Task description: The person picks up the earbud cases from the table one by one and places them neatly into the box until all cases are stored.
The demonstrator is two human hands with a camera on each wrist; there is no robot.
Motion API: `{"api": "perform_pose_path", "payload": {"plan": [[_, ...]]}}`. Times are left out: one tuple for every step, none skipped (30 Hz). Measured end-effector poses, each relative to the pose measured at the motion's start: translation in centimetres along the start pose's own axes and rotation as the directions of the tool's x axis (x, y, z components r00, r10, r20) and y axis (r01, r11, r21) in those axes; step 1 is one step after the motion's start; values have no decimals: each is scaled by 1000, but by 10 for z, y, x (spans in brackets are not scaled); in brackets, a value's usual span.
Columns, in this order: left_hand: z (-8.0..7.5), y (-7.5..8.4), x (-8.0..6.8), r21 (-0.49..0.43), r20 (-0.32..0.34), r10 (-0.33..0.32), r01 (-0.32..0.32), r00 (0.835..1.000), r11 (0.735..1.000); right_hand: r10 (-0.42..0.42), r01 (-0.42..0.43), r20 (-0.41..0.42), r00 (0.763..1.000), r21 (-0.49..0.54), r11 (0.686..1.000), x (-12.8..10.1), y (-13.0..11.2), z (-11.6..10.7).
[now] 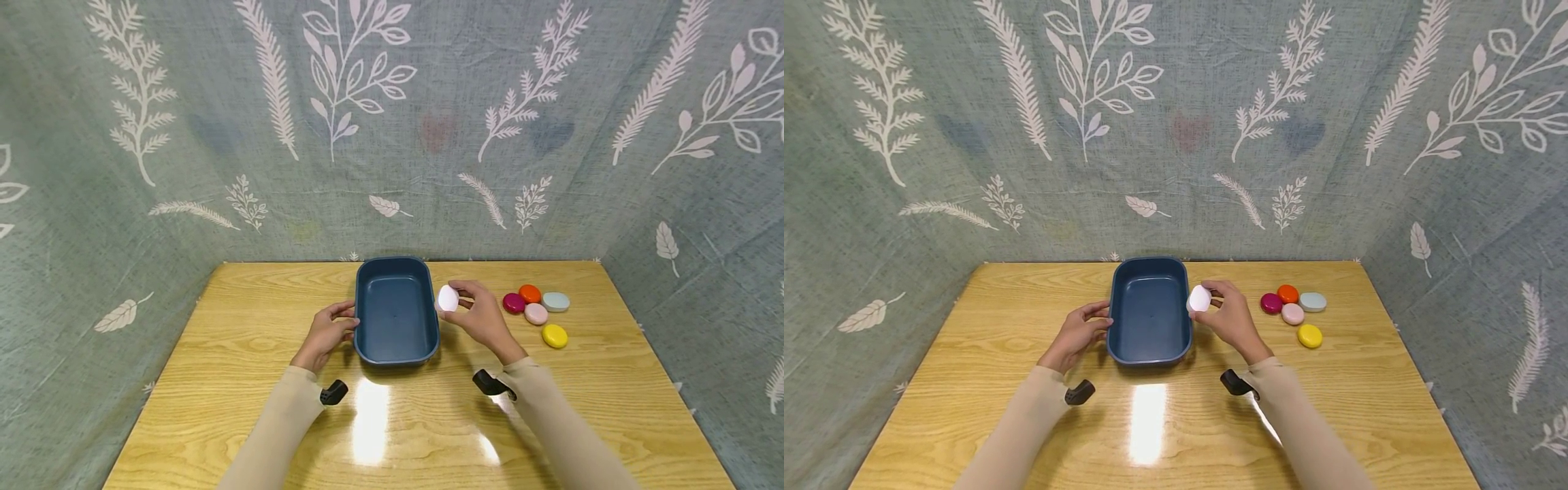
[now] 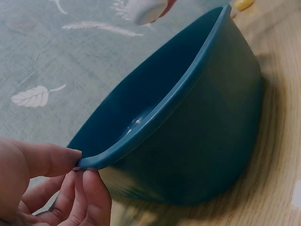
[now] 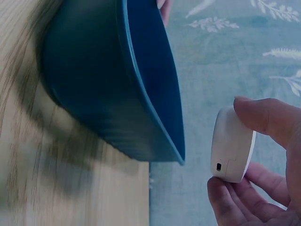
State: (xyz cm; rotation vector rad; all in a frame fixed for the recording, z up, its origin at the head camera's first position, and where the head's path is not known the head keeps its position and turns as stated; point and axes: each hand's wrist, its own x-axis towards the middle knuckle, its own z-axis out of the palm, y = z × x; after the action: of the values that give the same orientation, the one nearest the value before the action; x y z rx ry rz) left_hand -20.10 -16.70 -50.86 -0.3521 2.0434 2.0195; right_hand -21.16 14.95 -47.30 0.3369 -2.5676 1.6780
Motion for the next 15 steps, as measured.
{"api": "perform_pose_path", "payload": {"plan": [[0, 0, 0, 0, 1, 1, -1, 1000, 1000, -2, 2, 5, 1000, -1, 1000, 1, -1, 2], [0, 0, 0, 0, 3, 4, -4, 1000, 1000, -1, 1, 9, 1000, 2, 1000, 1, -1, 4], [0, 1, 0, -1, 1, 4, -4, 1000, 1000, -2, 2, 14, 1000, 5, 1000, 2, -2, 6], [0, 1, -1, -3, 0, 4, -4, 1000, 1000, -7, 7, 17, 1000, 5, 1000, 2, -3, 8], [0, 1, -1, -3, -1, 5, -5, 1000, 1000, -8, 8, 23, 1000, 6, 1000, 3, -3, 10], [0, 1, -1, -5, 1, 7, -7, 1000, 1000, -11, 11, 29, 1000, 5, 1000, 3, -4, 12], [0, 2, -1, -5, 2, 8, -8, 1000, 1000, -14, 14, 35, 999, 7, 1000, 3, -5, 13], [0, 2, -1, -6, 3, 9, -8, 1000, 1000, -15, 15, 40, 999, 8, 1000, 4, -6, 15], [0, 2, -1, -6, 5, 8, -8, 1000, 1000, -16, 16, 46, 999, 7, 1000, 4, -6, 17], [-1, 2, -2, -6, 6, 8, -8, 1000, 1000, -16, 16, 51, 999, 4, 1000, 4, -7, 18], [-1, 2, -2, -6, 7, 8, -8, 1000, 1000, -13, 13, 58, 998, 3, 1000, 5, -8, 20], [-1, 2, -2, -6, 8, 8, -8, 1000, 1000, -11, 11, 64, 998, 1, 1000, 5, -9, 22], [-1, 2, -2, -5, 8, 7, -7, 1000, 1000, -8, 8, 72, 997, -3, 1000, 5, -10, 24], [-1, 2, -1, -6, 8, 6, -6, 1000, 1000, -4, 5, 79, 997, -5, 1000, 6, -12, 25], [-1, 2, -1, -6, 7, 6, -6, 1000, 1000, -1, 2, 87, 996, -10, 1000, 6, -12, 27]]}}
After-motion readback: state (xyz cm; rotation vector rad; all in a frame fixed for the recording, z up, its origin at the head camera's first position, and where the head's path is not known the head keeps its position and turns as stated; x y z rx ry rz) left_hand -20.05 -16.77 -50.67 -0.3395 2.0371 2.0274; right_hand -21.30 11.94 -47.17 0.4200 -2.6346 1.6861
